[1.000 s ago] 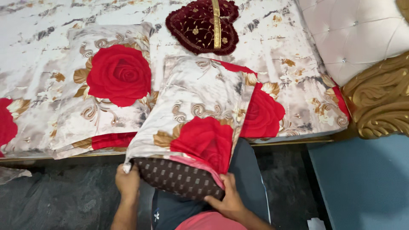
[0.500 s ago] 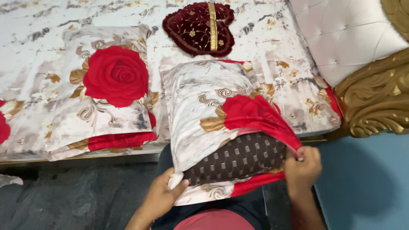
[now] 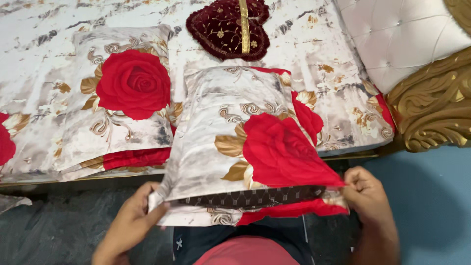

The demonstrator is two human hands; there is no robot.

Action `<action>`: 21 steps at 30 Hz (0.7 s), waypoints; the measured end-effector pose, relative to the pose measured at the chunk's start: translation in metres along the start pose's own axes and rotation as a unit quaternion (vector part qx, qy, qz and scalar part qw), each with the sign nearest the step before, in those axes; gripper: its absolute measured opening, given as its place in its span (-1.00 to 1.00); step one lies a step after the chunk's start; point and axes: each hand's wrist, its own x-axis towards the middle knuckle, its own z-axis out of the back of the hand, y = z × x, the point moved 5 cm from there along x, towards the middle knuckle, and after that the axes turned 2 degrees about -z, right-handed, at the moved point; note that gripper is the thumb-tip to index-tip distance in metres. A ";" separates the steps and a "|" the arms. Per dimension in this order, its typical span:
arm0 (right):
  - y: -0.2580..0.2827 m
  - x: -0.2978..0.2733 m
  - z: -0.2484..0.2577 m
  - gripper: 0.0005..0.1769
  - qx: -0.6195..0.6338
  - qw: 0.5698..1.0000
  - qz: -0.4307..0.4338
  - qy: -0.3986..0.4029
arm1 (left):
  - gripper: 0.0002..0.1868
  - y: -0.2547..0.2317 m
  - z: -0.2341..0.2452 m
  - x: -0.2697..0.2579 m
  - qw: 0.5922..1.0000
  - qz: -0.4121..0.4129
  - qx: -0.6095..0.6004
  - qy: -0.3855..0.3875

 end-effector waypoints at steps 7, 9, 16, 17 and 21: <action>-0.026 0.062 -0.012 -0.54 -0.039 0.991 -0.117 0.045 | -0.56 0.028 0.043 0.028 0.994 -0.070 -0.081 0.031; -0.064 0.093 -0.032 -0.39 -0.221 0.941 -0.249 -0.069 | -0.46 0.068 0.029 0.093 0.998 -0.012 -0.041 -0.035; -0.109 0.159 -0.125 -0.50 0.039 0.991 -0.132 0.002 | -0.22 0.131 -0.061 0.201 0.987 0.089 -0.104 -0.078; -0.105 0.162 -0.124 -0.52 0.013 0.998 -0.069 -0.001 | -0.23 0.122 -0.065 0.202 0.986 0.048 -0.125 -0.101; -0.072 0.175 -0.112 -0.58 -0.015 0.997 0.078 -0.014 | -0.33 0.059 -0.057 0.191 0.976 -0.072 -0.111 -0.175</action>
